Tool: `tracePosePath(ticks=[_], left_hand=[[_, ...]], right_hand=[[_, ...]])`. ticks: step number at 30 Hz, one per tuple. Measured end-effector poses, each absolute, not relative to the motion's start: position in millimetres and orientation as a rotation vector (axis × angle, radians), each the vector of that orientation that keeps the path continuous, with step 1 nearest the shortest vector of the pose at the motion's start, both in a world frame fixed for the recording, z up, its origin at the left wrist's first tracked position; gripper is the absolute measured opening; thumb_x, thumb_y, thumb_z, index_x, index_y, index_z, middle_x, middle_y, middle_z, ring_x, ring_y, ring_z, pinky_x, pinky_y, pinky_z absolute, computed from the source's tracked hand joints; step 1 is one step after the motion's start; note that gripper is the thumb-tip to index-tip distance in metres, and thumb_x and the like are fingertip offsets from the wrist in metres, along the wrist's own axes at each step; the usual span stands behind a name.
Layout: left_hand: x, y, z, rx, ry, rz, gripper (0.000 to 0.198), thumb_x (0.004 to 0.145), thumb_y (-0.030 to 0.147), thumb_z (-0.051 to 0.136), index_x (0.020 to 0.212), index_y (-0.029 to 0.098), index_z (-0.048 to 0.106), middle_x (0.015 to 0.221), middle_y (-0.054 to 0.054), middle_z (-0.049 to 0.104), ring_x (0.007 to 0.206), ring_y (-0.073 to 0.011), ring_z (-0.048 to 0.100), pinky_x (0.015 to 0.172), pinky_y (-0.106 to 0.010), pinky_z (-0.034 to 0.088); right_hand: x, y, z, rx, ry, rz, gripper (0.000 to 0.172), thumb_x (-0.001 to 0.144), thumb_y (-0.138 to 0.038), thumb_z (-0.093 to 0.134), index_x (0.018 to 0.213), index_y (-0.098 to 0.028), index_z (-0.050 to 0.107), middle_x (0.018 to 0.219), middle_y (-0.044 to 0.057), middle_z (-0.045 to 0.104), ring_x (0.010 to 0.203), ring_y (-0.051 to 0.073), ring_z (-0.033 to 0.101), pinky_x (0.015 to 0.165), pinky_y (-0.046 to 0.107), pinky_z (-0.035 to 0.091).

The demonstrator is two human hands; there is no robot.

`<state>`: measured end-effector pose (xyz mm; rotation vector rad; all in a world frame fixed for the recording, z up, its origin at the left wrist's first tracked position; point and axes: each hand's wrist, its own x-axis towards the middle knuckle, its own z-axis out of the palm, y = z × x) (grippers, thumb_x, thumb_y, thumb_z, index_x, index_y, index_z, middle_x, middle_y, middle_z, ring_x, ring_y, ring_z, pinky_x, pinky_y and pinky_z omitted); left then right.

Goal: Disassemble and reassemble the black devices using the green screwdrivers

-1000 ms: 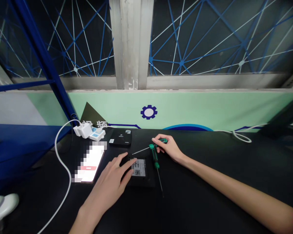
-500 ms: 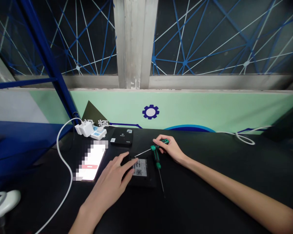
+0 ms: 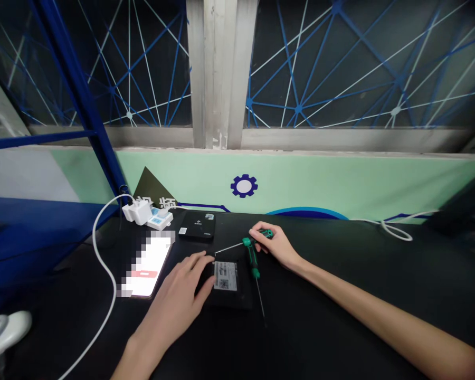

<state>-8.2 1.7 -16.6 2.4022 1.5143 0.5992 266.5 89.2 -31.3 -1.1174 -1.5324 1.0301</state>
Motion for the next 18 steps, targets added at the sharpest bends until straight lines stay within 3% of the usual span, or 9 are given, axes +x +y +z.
tracePosePath(ticks=[8, 18], left_hand=[[-8.6, 1.0, -19.4, 2.320, 1.608, 0.561, 0.053, 0.104, 0.050, 0.036, 0.150, 0.024, 0.041, 0.150, -0.009, 0.051, 0.136, -0.0286, 0.050, 0.110, -0.049, 0.043], [-9.7, 0.4, -16.1, 2.293, 1.575, 0.508, 0.057, 0.104, 0.053, 0.031, 0.155, 0.028, 0.032, 0.148, -0.008, 0.052, 0.135, -0.0267, 0.049, 0.110, -0.048, 0.043]], right_hand=[[265.1, 87.9, -31.1, -1.081, -1.577, 1.021, 0.041, 0.080, -0.059, 0.072, 0.079, -0.019, 0.061, 0.055, -0.002, 0.060, 0.043, 0.009, 0.042, 0.044, 0.024, 0.030], [262.5, 84.4, -26.6, -0.990, -1.654, 0.997, 0.038, 0.081, -0.055, 0.072, 0.078, -0.018, 0.062, 0.062, -0.002, 0.059, 0.052, 0.012, 0.050, 0.053, 0.026, 0.037]])
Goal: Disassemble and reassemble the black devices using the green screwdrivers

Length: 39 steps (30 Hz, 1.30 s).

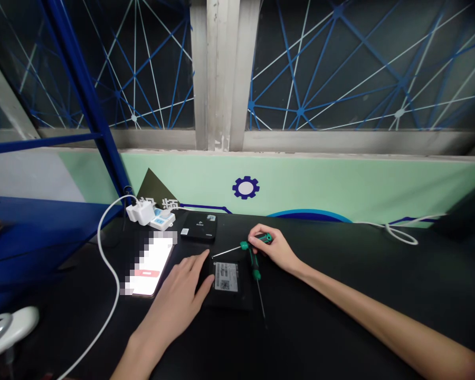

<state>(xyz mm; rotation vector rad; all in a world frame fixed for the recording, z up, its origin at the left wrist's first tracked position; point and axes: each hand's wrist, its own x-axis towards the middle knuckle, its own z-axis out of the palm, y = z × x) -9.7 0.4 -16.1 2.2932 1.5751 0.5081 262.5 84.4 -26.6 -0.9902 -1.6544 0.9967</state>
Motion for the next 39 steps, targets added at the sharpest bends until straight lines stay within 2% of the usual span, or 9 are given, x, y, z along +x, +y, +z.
tracePosePath(ticks=[8, 12, 16, 22, 34, 39], left_hand=[[-9.7, 1.2, -14.5, 2.307, 1.562, 0.504, 0.055, 0.105, 0.052, 0.032, 0.155, 0.029, 0.034, 0.147, -0.007, 0.053, 0.136, -0.0272, 0.048, 0.110, -0.048, 0.043], [-11.5, 1.5, -16.8, 2.336, 1.533, 0.535, 0.052, 0.105, 0.050, 0.033, 0.155, 0.036, 0.033, 0.144, -0.005, 0.055, 0.132, -0.0260, 0.052, 0.106, -0.045, 0.046], [-12.1, 2.6, -21.1, 2.353, 1.562, 0.509, 0.049, 0.105, 0.050, 0.033, 0.152, 0.038, 0.039, 0.149, -0.003, 0.051, 0.139, -0.0292, 0.045, 0.111, -0.051, 0.041], [-10.4, 4.8, -25.5, 2.372, 1.636, 0.497, 0.048, 0.104, 0.047, 0.036, 0.150, 0.037, 0.043, 0.152, -0.004, 0.050, 0.140, -0.0309, 0.045, 0.110, -0.053, 0.041], [-10.2, 7.2, -24.2, 2.427, 1.685, 0.559, 0.048, 0.106, 0.040, 0.030, 0.148, 0.025, 0.047, 0.146, -0.009, 0.055, 0.134, -0.0284, 0.051, 0.108, -0.049, 0.044], [-9.7, 6.9, -22.1, 2.414, 1.711, 0.522, 0.048, 0.106, 0.037, 0.030, 0.150, 0.024, 0.044, 0.146, -0.010, 0.055, 0.133, -0.0276, 0.051, 0.108, -0.047, 0.044]], right_hand=[[262.1, 87.5, -30.6, -1.037, -1.696, 0.840, 0.034, 0.081, -0.050, 0.074, 0.074, -0.019, 0.063, 0.072, 0.001, 0.063, 0.067, 0.016, 0.055, 0.064, 0.029, 0.042], [262.7, 87.9, -30.5, -1.070, -1.640, 0.845, 0.038, 0.079, -0.053, 0.075, 0.069, -0.019, 0.061, 0.067, 0.000, 0.061, 0.062, 0.016, 0.053, 0.062, 0.029, 0.042], [265.7, 90.3, -34.1, -1.093, -1.532, 0.879, 0.041, 0.075, -0.054, 0.077, 0.065, -0.019, 0.059, 0.062, -0.002, 0.056, 0.056, 0.013, 0.047, 0.057, 0.027, 0.037], [271.1, 91.7, -39.5, -1.120, -1.417, 0.951, 0.044, 0.072, -0.054, 0.080, 0.061, -0.019, 0.054, 0.055, -0.005, 0.045, 0.049, 0.010, 0.035, 0.048, 0.025, 0.024], [267.2, 87.2, -31.1, -1.111, -1.597, 0.913, 0.044, 0.077, -0.057, 0.075, 0.065, -0.019, 0.058, 0.059, -0.002, 0.055, 0.053, 0.012, 0.044, 0.051, 0.026, 0.034], [266.8, 88.6, -32.7, -1.134, -1.572, 0.943, 0.045, 0.077, -0.059, 0.074, 0.066, -0.019, 0.058, 0.054, -0.004, 0.048, 0.048, 0.010, 0.036, 0.047, 0.025, 0.027]])
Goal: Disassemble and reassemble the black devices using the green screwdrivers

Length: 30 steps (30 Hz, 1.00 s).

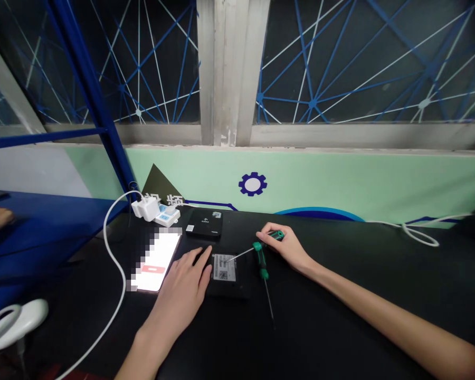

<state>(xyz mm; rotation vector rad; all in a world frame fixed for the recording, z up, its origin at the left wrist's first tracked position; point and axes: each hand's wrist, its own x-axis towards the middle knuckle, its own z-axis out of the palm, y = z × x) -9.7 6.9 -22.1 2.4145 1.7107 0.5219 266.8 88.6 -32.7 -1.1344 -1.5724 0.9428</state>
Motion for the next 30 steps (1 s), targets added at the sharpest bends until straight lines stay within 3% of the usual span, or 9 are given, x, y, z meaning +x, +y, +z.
tracePosePath(ticks=[10, 20, 26, 30], left_hand=[[-10.7, 5.7, -19.6, 2.397, 1.675, 0.483, 0.050, 0.107, 0.040, 0.027, 0.153, 0.024, 0.041, 0.148, -0.009, 0.054, 0.136, -0.0279, 0.048, 0.109, -0.050, 0.042], [-11.9, 4.9, -18.6, 2.352, 1.672, 0.451, 0.053, 0.106, 0.044, 0.026, 0.155, 0.024, 0.037, 0.151, -0.009, 0.051, 0.140, -0.0295, 0.044, 0.111, -0.053, 0.041], [-11.7, 5.9, -19.8, 2.360, 1.675, 0.431, 0.054, 0.106, 0.044, 0.025, 0.155, 0.023, 0.037, 0.151, -0.010, 0.051, 0.139, -0.0294, 0.045, 0.111, -0.052, 0.041], [-12.7, 6.7, -22.2, 2.381, 1.673, 0.478, 0.053, 0.106, 0.044, 0.027, 0.154, 0.024, 0.039, 0.149, -0.010, 0.052, 0.137, -0.0297, 0.047, 0.109, -0.051, 0.042]], right_hand=[[264.1, 88.8, -32.2, -1.142, -1.570, 0.981, 0.046, 0.078, -0.061, 0.074, 0.068, -0.019, 0.059, 0.050, -0.006, 0.042, 0.046, 0.009, 0.034, 0.046, 0.025, 0.025], [271.4, 96.0, -43.3, -1.137, -1.326, 0.867, 0.053, 0.072, -0.063, 0.078, 0.058, -0.020, 0.050, 0.050, -0.006, 0.035, 0.044, 0.008, 0.029, 0.043, 0.025, 0.020], [273.2, 96.1, -43.6, -1.161, -1.293, 0.753, 0.054, 0.072, -0.061, 0.077, 0.051, -0.020, 0.049, 0.053, -0.003, 0.045, 0.046, 0.011, 0.036, 0.046, 0.027, 0.025], [274.4, 96.5, -44.9, -1.176, -1.260, 0.741, 0.053, 0.073, -0.059, 0.078, 0.050, -0.020, 0.049, 0.050, -0.004, 0.040, 0.046, 0.011, 0.034, 0.045, 0.027, 0.024]])
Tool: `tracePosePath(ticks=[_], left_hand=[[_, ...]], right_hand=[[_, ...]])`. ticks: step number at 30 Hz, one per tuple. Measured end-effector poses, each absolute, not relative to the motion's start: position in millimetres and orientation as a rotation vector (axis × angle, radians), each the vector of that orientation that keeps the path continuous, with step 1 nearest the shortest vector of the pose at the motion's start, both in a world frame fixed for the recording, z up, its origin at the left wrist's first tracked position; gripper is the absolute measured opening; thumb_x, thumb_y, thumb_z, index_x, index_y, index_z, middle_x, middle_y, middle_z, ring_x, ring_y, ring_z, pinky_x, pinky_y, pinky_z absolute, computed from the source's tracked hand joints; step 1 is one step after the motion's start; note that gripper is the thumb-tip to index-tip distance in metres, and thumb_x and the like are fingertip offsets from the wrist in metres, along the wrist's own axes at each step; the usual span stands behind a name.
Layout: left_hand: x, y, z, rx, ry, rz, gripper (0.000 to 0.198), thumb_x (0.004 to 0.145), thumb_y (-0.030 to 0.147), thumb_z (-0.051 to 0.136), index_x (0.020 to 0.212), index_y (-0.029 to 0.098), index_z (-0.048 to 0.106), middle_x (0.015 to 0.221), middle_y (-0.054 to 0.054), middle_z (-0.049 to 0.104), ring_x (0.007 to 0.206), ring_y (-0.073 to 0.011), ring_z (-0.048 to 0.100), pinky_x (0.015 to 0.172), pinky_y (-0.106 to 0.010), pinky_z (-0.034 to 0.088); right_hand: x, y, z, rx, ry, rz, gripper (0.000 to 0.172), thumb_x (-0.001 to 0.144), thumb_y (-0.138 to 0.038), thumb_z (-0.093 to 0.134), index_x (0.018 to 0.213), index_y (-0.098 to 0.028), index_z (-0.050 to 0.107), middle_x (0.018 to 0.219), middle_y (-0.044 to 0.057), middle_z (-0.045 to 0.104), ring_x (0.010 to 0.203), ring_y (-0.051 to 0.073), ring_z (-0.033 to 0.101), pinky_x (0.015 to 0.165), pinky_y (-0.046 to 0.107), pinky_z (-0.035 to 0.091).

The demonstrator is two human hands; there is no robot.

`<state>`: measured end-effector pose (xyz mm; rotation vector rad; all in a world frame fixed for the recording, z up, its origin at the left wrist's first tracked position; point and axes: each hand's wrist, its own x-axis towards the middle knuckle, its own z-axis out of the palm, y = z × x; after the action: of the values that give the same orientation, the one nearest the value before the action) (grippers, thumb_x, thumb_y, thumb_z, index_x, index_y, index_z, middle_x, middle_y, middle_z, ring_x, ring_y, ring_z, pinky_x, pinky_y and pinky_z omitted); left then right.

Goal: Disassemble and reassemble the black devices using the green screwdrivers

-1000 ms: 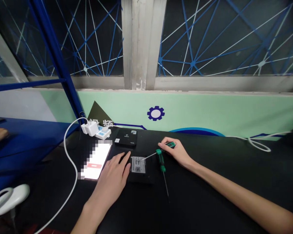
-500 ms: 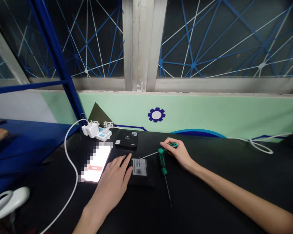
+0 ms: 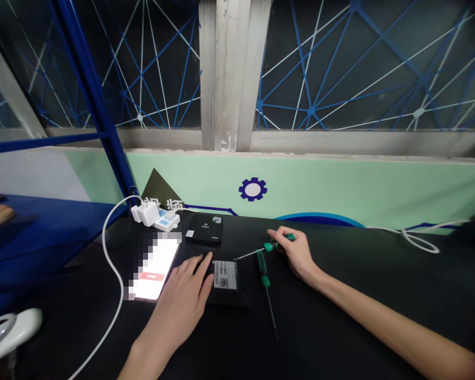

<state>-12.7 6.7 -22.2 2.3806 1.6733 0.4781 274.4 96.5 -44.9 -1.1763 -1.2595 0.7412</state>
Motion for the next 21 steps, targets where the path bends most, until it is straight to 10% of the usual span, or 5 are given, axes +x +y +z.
tracePosePath(ticks=[21], left_hand=[[-11.8, 6.3, -18.2, 2.378, 1.680, 0.429, 0.053, 0.106, 0.042, 0.026, 0.154, 0.024, 0.039, 0.150, -0.010, 0.052, 0.138, -0.0295, 0.047, 0.110, -0.052, 0.042]], right_hand=[[275.3, 98.5, -47.2, -1.253, -1.167, 0.650, 0.054, 0.072, -0.057, 0.075, 0.048, -0.022, 0.042, 0.052, -0.004, 0.032, 0.048, 0.011, 0.030, 0.045, 0.028, 0.022]])
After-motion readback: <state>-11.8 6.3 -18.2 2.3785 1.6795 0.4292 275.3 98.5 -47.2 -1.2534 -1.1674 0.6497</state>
